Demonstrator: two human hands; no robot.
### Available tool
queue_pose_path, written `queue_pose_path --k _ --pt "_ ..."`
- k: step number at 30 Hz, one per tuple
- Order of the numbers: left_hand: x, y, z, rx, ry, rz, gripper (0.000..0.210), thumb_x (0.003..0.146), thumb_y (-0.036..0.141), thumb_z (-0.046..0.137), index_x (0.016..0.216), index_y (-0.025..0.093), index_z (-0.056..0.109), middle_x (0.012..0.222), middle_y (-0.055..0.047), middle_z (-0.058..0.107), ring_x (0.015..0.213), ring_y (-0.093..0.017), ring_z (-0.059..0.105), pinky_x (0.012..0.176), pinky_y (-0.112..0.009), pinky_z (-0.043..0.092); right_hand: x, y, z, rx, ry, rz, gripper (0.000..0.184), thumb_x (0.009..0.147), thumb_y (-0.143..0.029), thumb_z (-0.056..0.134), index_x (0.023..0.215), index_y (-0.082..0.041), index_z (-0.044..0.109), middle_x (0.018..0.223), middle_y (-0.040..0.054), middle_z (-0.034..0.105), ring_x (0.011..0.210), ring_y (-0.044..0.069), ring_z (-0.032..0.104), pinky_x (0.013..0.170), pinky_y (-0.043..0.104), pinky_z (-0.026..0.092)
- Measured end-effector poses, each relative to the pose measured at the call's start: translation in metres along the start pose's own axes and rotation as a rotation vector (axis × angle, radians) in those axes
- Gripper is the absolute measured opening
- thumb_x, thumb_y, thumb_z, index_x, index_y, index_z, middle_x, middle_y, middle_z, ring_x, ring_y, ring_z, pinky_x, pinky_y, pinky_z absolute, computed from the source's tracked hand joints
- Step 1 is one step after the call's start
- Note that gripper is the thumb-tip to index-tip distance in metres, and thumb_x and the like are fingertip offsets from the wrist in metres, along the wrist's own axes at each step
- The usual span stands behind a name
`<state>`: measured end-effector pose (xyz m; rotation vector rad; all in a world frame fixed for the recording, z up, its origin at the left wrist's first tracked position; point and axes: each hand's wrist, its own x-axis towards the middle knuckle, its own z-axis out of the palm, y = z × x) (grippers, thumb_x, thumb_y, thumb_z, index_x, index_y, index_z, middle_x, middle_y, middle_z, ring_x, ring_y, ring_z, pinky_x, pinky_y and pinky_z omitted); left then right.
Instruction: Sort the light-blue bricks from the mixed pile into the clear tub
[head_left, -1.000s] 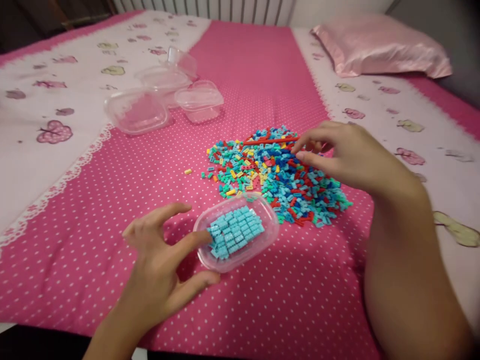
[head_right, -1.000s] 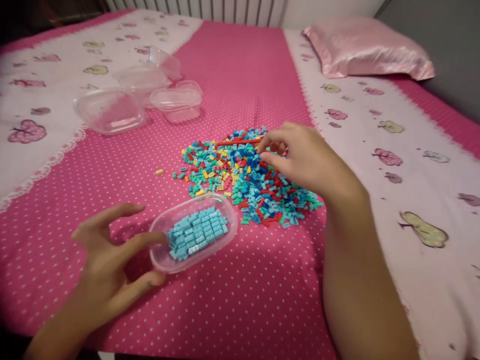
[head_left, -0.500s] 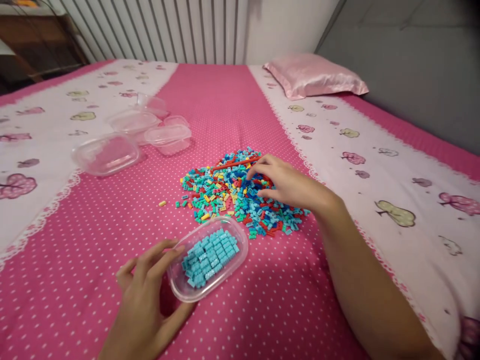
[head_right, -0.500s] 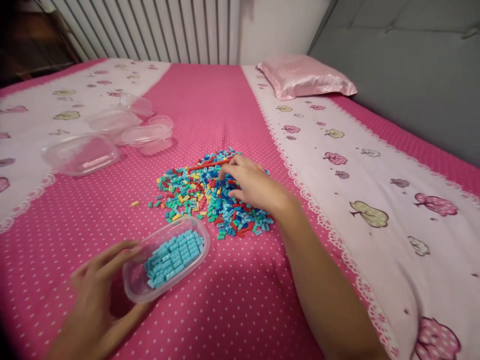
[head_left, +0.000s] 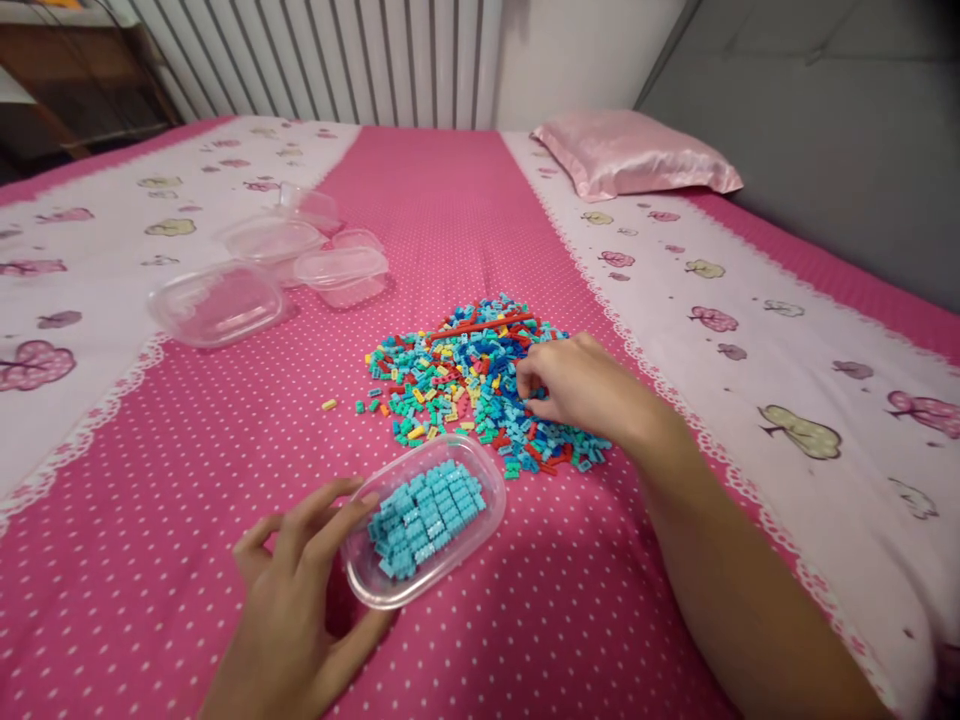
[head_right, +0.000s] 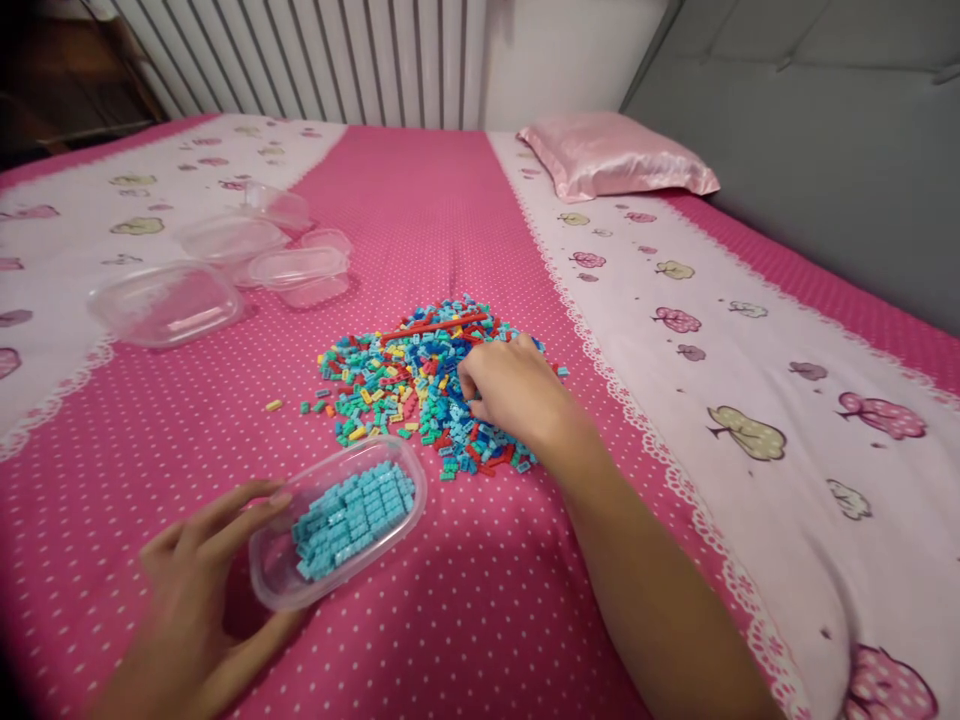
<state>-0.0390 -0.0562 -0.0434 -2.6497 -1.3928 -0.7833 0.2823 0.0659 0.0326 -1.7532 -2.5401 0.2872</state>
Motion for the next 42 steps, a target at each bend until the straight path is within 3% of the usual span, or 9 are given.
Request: queue_pose_path --k 5,10,14,21,25,35,39,42 --pt "0.002 0.005 -0.003 -0.038 0.003 -0.047 0.063 0.089 0.03 0.064 0.147 0.028 0.04 0.139 -0.013 0.062 0.121 -0.034 0.063 0.1 -0.048 0.039 -0.007 -0.007 -0.017 0.202 0.074 -0.1 0.009 0.081 -0.011 0.067 0.082 -0.02 0.07 0.084 0.0005 0.074 0.077 0.016 0.065 0.073 0.03 0.042" --pt "0.005 0.013 -0.004 -0.154 -0.034 -0.079 0.066 0.091 0.031 0.064 0.15 0.027 0.034 0.14 -0.016 0.065 0.128 -0.035 0.063 0.103 -0.055 0.042 -0.018 -0.054 -0.015 0.48 0.187 -0.36 0.008 0.087 -0.012 0.069 0.087 -0.02 0.071 0.091 -0.0012 0.076 0.088 0.015 0.067 0.082 0.029 0.044" --pt "0.004 0.015 -0.002 -0.215 -0.022 -0.106 0.071 0.092 0.034 0.066 0.153 0.029 0.03 0.142 -0.017 0.063 0.124 -0.033 0.066 0.103 -0.057 0.044 -0.028 -0.097 0.005 0.45 0.073 -0.45 0.006 0.089 -0.017 0.075 0.09 -0.022 0.073 0.093 -0.0028 0.075 0.097 0.018 0.065 0.095 0.036 0.035" --pt "0.004 0.018 0.0 -0.261 -0.009 -0.12 0.074 0.09 0.036 0.069 0.151 0.029 0.029 0.139 -0.015 0.065 0.115 -0.031 0.067 0.1 -0.055 0.046 -0.03 -0.128 0.022 0.172 -0.017 -0.339 0.005 0.091 -0.02 0.075 0.088 -0.023 0.078 0.106 0.0061 0.073 0.11 0.027 0.057 0.095 0.045 0.023" --pt "0.005 0.019 0.0 -0.273 -0.016 -0.139 0.073 0.09 0.038 0.07 0.15 0.028 0.03 0.138 -0.015 0.065 0.117 -0.031 0.066 0.101 -0.055 0.044 -0.03 -0.135 0.027 0.064 -0.038 -0.375 0.01 0.094 -0.018 0.071 0.088 -0.022 0.078 0.105 0.0068 0.075 0.109 0.027 0.057 0.094 0.046 0.021" --pt "0.003 0.018 0.004 -0.29 -0.007 -0.135 0.072 0.092 0.046 0.07 0.151 0.028 0.032 0.14 -0.015 0.064 0.117 -0.031 0.064 0.101 -0.054 0.041 -0.03 -0.137 0.044 -0.061 0.124 -0.358 0.005 0.09 -0.021 0.077 0.085 -0.022 0.078 0.097 0.0062 0.076 0.103 0.027 0.058 0.094 0.048 0.024" --pt "0.002 0.016 0.004 -0.274 -0.016 -0.13 0.072 0.093 0.046 0.069 0.152 0.028 0.031 0.142 -0.014 0.063 0.119 -0.032 0.064 0.101 -0.054 0.041 -0.031 -0.134 0.034 0.029 -0.009 -0.415 0.011 0.091 -0.016 0.074 0.087 -0.025 0.079 0.098 0.0041 0.075 0.104 0.026 0.061 0.094 0.047 0.029" --pt "0.0 0.015 0.003 -0.256 -0.014 -0.117 0.07 0.094 0.047 0.066 0.152 0.027 0.031 0.142 -0.015 0.063 0.118 -0.033 0.065 0.101 -0.056 0.041 -0.029 -0.109 0.012 0.158 0.008 -0.465 0.014 0.094 -0.02 0.071 0.085 -0.026 0.08 0.094 0.0023 0.073 0.099 0.023 0.063 0.093 0.043 0.034"
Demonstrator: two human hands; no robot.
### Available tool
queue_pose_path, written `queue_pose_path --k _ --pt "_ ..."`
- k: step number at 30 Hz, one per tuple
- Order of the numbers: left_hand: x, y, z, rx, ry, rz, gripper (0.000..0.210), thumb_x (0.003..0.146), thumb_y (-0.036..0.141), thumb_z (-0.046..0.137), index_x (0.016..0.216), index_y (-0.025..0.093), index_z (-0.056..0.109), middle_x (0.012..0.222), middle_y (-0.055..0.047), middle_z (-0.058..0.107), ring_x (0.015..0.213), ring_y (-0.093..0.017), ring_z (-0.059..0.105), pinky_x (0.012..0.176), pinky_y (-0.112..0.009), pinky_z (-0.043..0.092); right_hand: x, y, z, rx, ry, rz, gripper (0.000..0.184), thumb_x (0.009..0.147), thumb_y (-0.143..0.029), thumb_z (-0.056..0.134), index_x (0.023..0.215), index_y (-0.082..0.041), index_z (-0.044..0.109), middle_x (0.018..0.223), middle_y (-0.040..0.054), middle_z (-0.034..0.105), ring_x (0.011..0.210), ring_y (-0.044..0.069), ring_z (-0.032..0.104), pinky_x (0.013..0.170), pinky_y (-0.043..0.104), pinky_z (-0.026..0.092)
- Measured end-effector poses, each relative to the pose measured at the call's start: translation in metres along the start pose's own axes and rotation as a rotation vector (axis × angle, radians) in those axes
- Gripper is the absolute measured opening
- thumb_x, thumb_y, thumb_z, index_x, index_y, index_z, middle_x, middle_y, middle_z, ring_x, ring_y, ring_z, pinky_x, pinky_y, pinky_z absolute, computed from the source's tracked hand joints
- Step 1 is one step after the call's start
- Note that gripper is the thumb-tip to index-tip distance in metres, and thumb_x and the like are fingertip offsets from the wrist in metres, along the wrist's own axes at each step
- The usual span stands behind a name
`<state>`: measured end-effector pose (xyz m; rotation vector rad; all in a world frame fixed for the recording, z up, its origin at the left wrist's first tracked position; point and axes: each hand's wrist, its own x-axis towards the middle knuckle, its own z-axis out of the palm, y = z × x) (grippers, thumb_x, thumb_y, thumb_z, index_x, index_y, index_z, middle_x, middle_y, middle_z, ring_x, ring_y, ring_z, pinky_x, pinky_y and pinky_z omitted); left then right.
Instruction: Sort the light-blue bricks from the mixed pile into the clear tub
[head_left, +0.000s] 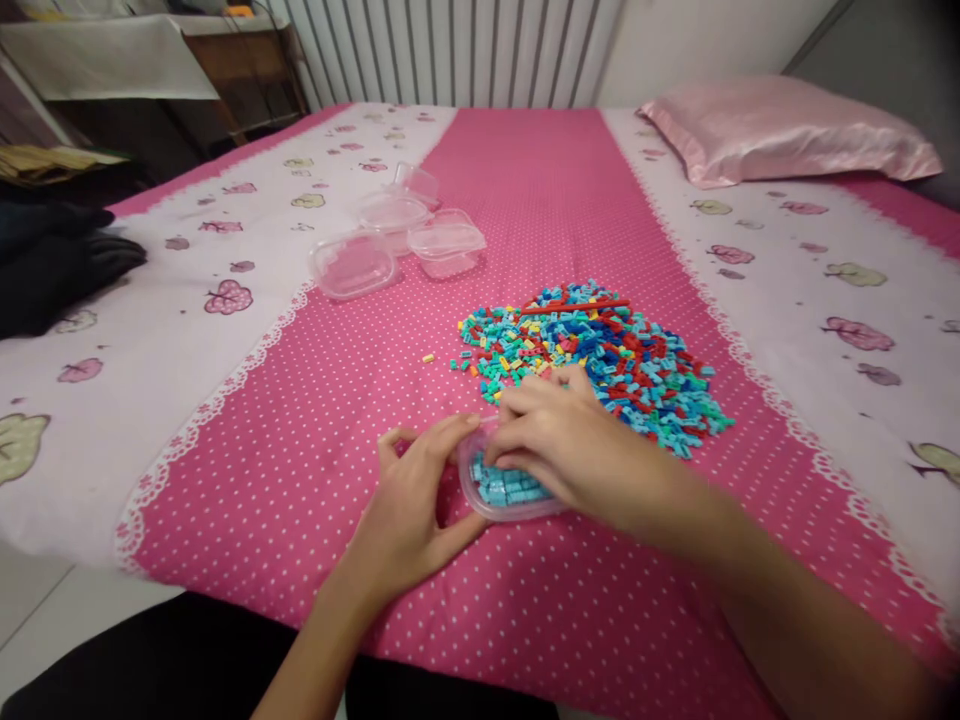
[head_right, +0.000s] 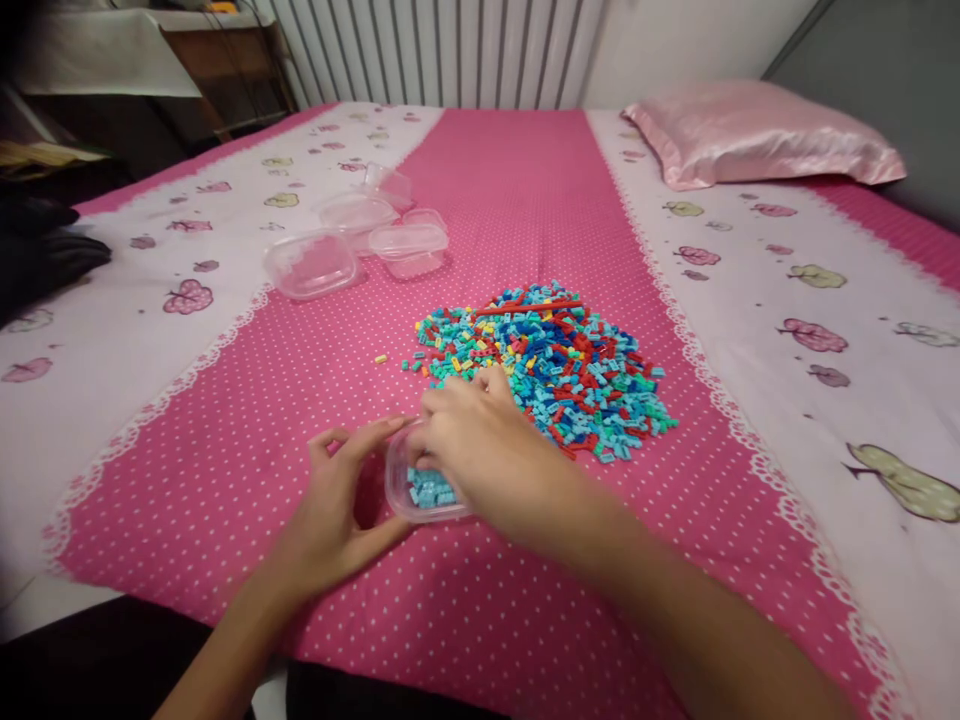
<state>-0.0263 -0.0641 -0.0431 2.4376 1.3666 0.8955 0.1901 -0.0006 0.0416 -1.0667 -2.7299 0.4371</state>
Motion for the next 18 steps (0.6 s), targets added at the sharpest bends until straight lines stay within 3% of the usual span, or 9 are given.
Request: queue_pose_path --k 2,4,7,10,13,18 --pt "-0.002 -0.002 -0.001 0.027 0.014 0.014 0.067 0.096 0.045 0.063 0.153 0.026 0.032 0.143 -0.016 0.063 0.117 -0.034 0.065 0.1 -0.058 0.041 -0.01 0.023 -0.023 0.028 0.069 0.041 0.014 0.097 -0.019 0.067 0.093 -0.024 0.08 0.099 0.0031 0.073 0.097 0.02 0.063 0.09 0.037 0.038" --pt "-0.003 -0.006 -0.001 0.08 0.036 0.044 0.066 0.097 0.042 0.061 0.154 0.025 0.032 0.143 -0.016 0.063 0.116 -0.034 0.066 0.099 -0.057 0.041 -0.023 0.049 -0.045 -0.057 0.161 0.19 0.017 0.096 -0.016 0.064 0.095 -0.022 0.08 0.101 0.0051 0.074 0.095 0.02 0.064 0.085 0.034 0.041" --pt "-0.003 -0.013 0.002 0.132 0.064 0.082 0.067 0.095 0.039 0.062 0.154 0.022 0.034 0.14 -0.016 0.065 0.108 -0.034 0.068 0.096 -0.056 0.042 -0.04 0.083 -0.065 -0.211 0.044 0.486 0.014 0.091 -0.015 0.069 0.094 -0.022 0.079 0.093 0.0036 0.074 0.088 0.019 0.066 0.079 0.032 0.041" --pt "-0.001 -0.019 0.004 0.161 0.076 0.105 0.067 0.095 0.039 0.062 0.154 0.021 0.035 0.138 -0.016 0.066 0.103 -0.033 0.068 0.094 -0.054 0.043 -0.042 0.099 -0.062 -0.221 -0.102 0.608 0.016 0.086 -0.016 0.075 0.101 -0.023 0.079 0.092 0.0021 0.075 0.083 0.018 0.066 0.071 0.029 0.04" --pt "-0.001 -0.021 0.005 0.175 0.07 0.117 0.07 0.095 0.04 0.063 0.155 0.02 0.034 0.14 -0.017 0.065 0.104 -0.034 0.067 0.095 -0.054 0.041 -0.028 0.096 -0.047 -0.23 -0.098 0.603 0.018 0.086 -0.02 0.077 0.104 -0.023 0.076 0.096 0.0022 0.076 0.088 0.017 0.067 0.07 0.028 0.038" --pt "-0.002 -0.021 0.003 0.188 0.054 0.115 0.068 0.096 0.041 0.062 0.154 0.018 0.035 0.139 -0.018 0.065 0.106 -0.035 0.067 0.095 -0.054 0.04 -0.009 0.085 -0.029 -0.311 -0.045 0.636 0.013 0.088 -0.008 0.067 0.094 -0.018 0.072 0.099 0.0059 0.077 0.094 0.021 0.068 0.072 0.031 0.033"
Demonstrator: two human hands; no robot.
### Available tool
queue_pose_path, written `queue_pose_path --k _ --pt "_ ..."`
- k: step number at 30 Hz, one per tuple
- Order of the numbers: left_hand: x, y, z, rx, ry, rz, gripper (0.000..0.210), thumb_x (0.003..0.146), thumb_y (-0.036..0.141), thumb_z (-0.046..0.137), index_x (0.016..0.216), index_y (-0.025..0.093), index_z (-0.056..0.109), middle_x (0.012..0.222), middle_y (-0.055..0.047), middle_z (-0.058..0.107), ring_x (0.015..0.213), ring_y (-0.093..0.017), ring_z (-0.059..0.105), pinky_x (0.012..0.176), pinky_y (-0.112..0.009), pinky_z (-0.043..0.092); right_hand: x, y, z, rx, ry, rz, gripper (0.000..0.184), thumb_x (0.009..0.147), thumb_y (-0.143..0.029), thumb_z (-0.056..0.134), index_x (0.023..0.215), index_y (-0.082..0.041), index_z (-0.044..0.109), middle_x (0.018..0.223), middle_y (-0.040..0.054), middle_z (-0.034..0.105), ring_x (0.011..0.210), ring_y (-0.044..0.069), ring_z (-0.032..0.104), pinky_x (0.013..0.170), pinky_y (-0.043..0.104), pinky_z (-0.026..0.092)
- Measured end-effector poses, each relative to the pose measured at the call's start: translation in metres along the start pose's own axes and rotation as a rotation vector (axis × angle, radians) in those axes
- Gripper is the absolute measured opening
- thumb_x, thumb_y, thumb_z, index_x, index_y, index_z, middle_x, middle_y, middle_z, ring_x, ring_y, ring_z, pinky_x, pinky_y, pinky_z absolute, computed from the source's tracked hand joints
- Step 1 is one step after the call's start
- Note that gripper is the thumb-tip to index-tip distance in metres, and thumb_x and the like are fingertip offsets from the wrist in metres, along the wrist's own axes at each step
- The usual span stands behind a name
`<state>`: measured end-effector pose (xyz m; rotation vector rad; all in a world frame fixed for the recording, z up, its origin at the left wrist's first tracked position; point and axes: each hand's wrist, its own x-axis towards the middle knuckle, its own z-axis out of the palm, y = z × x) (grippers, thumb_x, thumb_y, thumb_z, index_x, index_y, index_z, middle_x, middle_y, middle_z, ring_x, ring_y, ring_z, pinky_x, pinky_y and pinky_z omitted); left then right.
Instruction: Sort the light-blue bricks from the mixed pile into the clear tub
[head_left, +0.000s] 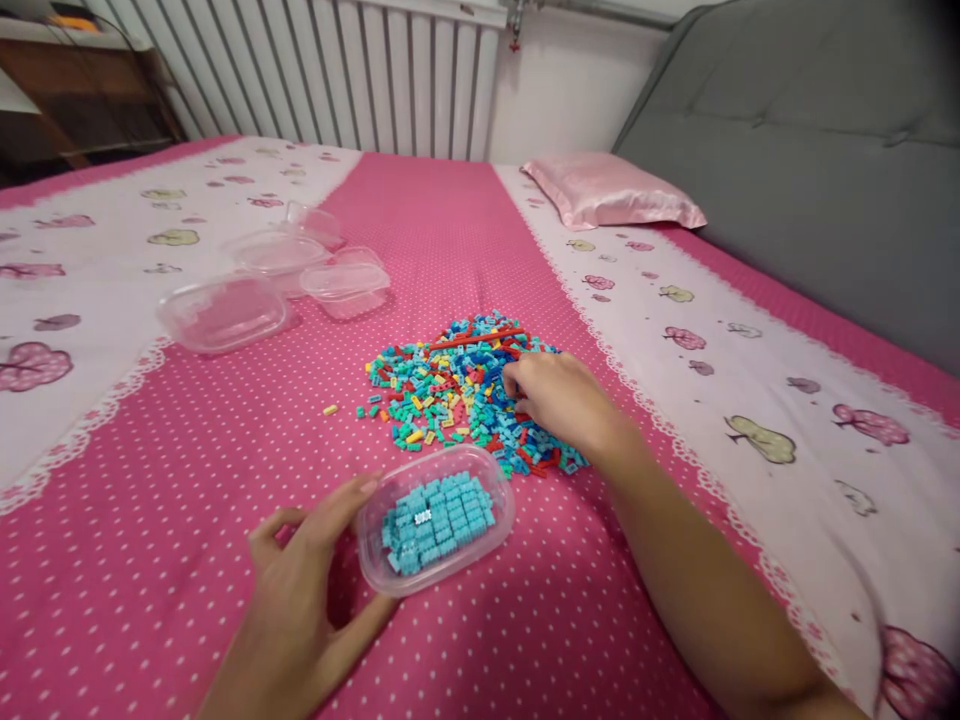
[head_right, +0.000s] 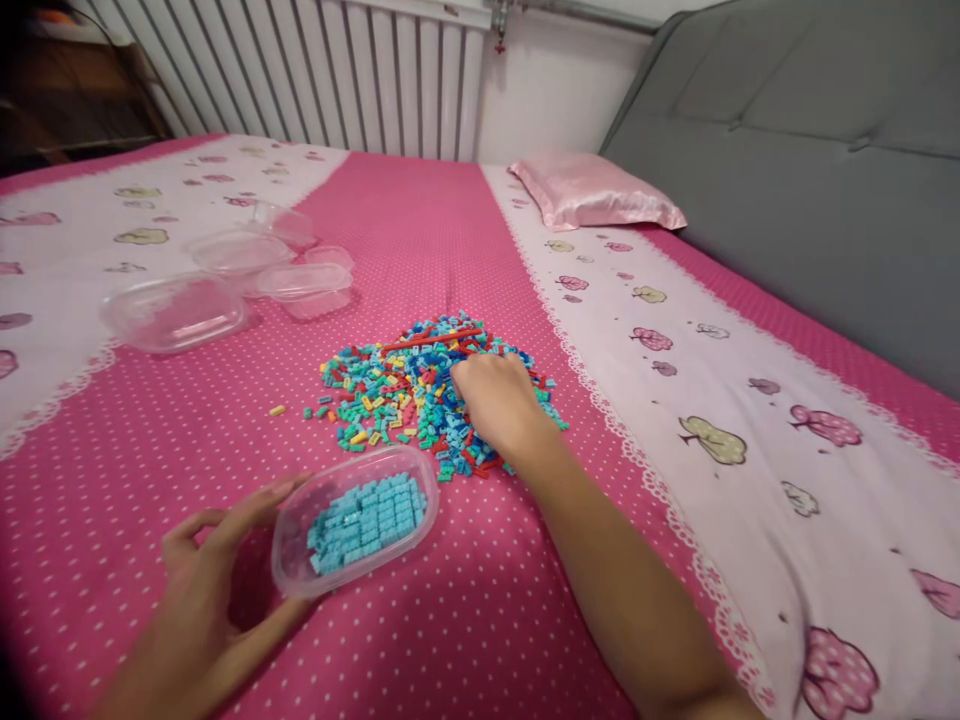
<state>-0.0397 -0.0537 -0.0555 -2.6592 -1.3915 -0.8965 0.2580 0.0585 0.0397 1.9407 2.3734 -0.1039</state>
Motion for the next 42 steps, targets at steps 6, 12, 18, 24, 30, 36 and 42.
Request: queue_pose_path --k 6,12,18,24,30,36,42 --pt "0.0 0.001 -0.002 0.011 0.002 0.013 0.067 0.097 0.043 0.059 0.154 0.018 0.034 0.141 -0.018 0.064 0.107 -0.033 0.067 0.096 -0.052 0.039 0.002 -0.001 0.004 -0.021 0.024 0.008 0.021 0.09 -0.006 0.058 0.099 -0.021 0.071 0.095 0.0051 0.077 0.093 0.022 0.069 0.071 0.032 0.03" --pt "-0.001 0.0 -0.001 0.0 0.0 0.003 0.068 0.096 0.041 0.06 0.155 0.019 0.033 0.142 -0.017 0.064 0.109 -0.032 0.068 0.098 -0.053 0.038 0.002 -0.008 0.009 -0.026 0.038 -0.012 0.026 0.093 -0.007 0.05 0.102 -0.021 0.07 0.094 0.0064 0.076 0.09 0.022 0.069 0.067 0.033 0.028" --pt "-0.005 0.0 -0.001 -0.005 -0.028 -0.035 0.07 0.096 0.042 0.062 0.156 0.023 0.032 0.145 -0.016 0.062 0.12 -0.034 0.064 0.1 -0.053 0.04 0.001 -0.005 0.01 -0.002 0.03 -0.001 0.031 0.09 -0.004 0.05 0.107 -0.022 0.07 0.095 0.0073 0.076 0.091 0.023 0.069 0.066 0.033 0.027" --pt "-0.001 0.001 -0.002 -0.024 -0.046 -0.047 0.068 0.094 0.04 0.062 0.154 0.025 0.034 0.14 -0.015 0.065 0.115 -0.036 0.067 0.095 -0.055 0.044 -0.002 0.011 0.0 0.042 -0.013 0.053 0.022 0.085 -0.005 0.058 0.093 -0.021 0.071 0.096 0.0051 0.076 0.09 0.02 0.067 0.063 0.03 0.028" --pt "0.0 0.002 -0.003 -0.035 -0.026 -0.035 0.069 0.094 0.037 0.063 0.155 0.024 0.034 0.14 -0.016 0.065 0.114 -0.037 0.068 0.095 -0.056 0.043 0.001 0.014 -0.002 0.066 -0.036 0.051 0.025 0.083 -0.005 0.058 0.093 -0.023 0.072 0.095 0.0032 0.077 0.087 0.019 0.067 0.063 0.029 0.03" --pt "0.0 0.002 -0.003 -0.032 -0.027 -0.021 0.068 0.094 0.037 0.063 0.154 0.022 0.034 0.141 -0.017 0.064 0.116 -0.037 0.067 0.095 -0.054 0.041 0.0 0.009 -0.001 0.075 -0.02 0.049 0.017 0.083 -0.009 0.065 0.089 -0.022 0.074 0.094 0.0038 0.077 0.09 0.021 0.067 0.067 0.03 0.032" --pt "-0.001 0.001 -0.003 -0.03 -0.022 -0.028 0.069 0.094 0.037 0.063 0.154 0.023 0.034 0.142 -0.016 0.064 0.116 -0.036 0.068 0.096 -0.053 0.042 0.005 0.01 0.006 0.083 -0.003 0.055 0.016 0.082 -0.007 0.066 0.09 -0.021 0.07 0.093 0.0045 0.076 0.089 0.021 0.067 0.064 0.03 0.029"
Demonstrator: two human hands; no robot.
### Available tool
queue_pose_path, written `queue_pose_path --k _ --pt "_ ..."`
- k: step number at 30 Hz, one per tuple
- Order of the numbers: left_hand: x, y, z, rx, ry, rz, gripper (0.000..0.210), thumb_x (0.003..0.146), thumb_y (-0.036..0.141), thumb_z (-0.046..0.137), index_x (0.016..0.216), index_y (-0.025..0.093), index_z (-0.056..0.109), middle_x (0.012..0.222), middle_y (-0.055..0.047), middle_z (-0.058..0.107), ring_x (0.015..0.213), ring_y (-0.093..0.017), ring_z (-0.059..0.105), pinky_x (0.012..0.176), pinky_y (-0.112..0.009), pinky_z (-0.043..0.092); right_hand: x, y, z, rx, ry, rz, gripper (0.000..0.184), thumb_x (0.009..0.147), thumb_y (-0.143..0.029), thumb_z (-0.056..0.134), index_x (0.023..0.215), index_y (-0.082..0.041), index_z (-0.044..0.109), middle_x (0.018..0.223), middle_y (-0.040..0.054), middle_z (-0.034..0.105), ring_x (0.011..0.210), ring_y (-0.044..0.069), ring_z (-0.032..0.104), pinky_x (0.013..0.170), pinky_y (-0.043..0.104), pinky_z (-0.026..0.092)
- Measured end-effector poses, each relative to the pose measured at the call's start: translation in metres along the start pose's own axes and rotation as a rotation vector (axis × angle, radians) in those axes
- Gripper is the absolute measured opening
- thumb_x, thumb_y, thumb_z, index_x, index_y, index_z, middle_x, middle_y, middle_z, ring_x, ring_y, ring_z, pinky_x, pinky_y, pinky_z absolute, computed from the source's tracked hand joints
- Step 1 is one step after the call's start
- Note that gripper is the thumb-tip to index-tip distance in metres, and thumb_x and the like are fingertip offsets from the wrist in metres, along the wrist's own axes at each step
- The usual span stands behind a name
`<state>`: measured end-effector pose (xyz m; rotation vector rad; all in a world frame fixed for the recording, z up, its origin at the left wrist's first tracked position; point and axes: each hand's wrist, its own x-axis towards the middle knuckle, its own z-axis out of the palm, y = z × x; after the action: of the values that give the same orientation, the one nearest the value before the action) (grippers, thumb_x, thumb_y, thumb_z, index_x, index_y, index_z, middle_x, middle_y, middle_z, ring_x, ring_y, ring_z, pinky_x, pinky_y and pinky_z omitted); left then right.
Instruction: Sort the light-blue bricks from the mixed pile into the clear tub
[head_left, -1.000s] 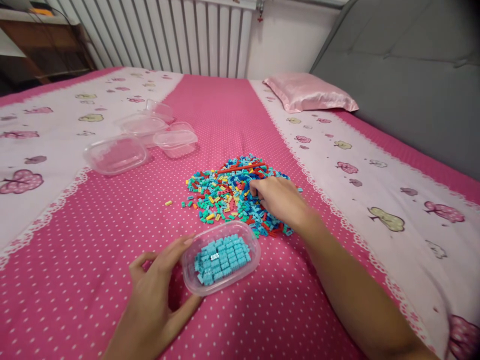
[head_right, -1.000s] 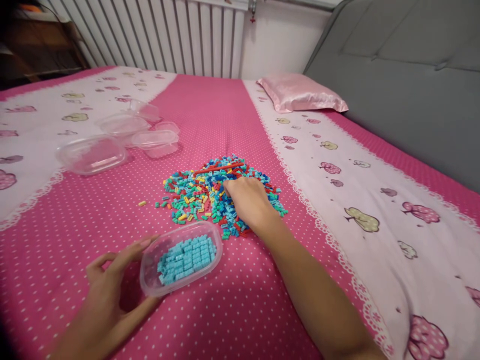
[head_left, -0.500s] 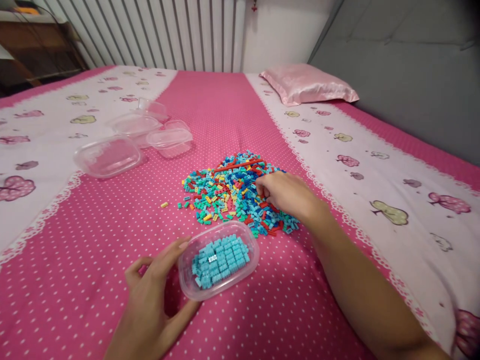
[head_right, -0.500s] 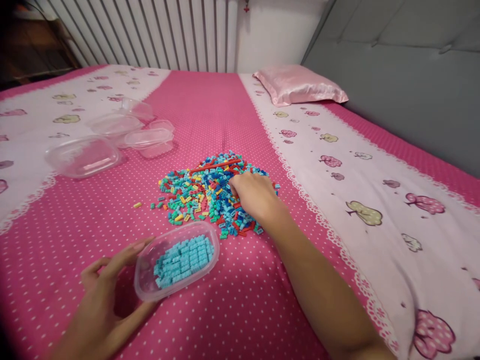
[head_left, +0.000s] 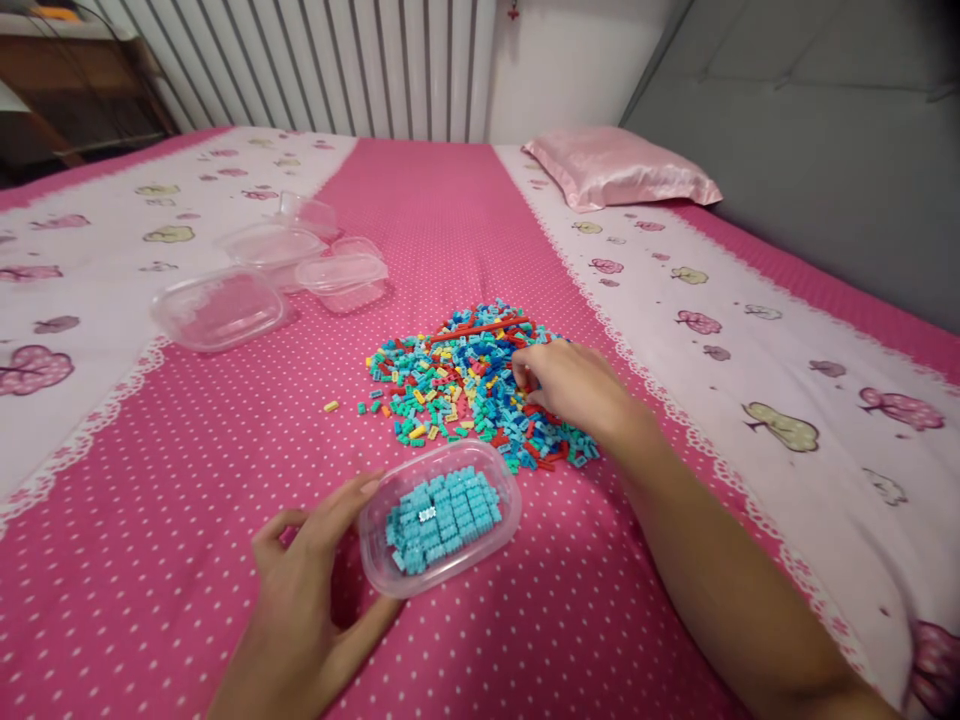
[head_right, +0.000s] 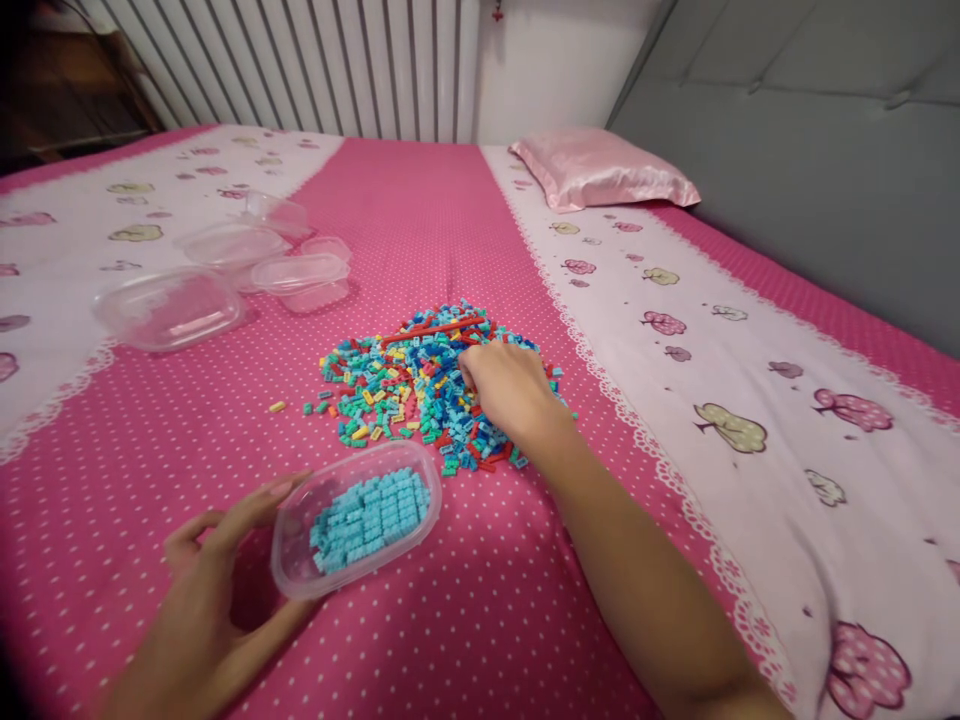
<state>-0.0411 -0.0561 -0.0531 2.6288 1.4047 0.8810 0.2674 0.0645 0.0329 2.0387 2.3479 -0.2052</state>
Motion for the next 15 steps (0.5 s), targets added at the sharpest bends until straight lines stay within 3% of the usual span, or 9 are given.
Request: queue_pose_path --k 8,12,15 --pt "0.003 0.004 -0.002 0.004 0.002 -0.022 0.068 0.094 0.039 0.062 0.154 0.026 0.034 0.14 -0.015 0.065 0.109 -0.035 0.069 0.092 -0.054 0.048 -0.006 0.018 -0.015 0.099 -0.008 -0.186 0.022 0.085 -0.008 0.059 0.1 -0.021 0.068 0.093 0.0017 0.073 0.083 0.015 0.063 0.071 0.026 0.038" --pt "0.003 0.004 -0.003 0.012 0.01 -0.019 0.068 0.094 0.041 0.062 0.154 0.027 0.034 0.14 -0.013 0.066 0.107 -0.033 0.07 0.094 -0.053 0.047 -0.008 0.024 -0.023 0.23 -0.046 -0.31 0.028 0.082 -0.003 0.054 0.092 -0.021 0.074 0.081 -0.0007 0.072 0.073 0.014 0.062 0.069 0.026 0.042" --pt "0.003 0.005 -0.002 0.007 -0.01 -0.023 0.067 0.093 0.038 0.063 0.153 0.025 0.035 0.142 -0.014 0.065 0.115 -0.034 0.068 0.096 -0.052 0.045 -0.008 0.021 -0.024 0.308 -0.029 -0.292 0.03 0.078 -0.002 0.057 0.088 -0.021 0.078 0.085 0.0004 0.074 0.072 0.014 0.064 0.069 0.026 0.046"
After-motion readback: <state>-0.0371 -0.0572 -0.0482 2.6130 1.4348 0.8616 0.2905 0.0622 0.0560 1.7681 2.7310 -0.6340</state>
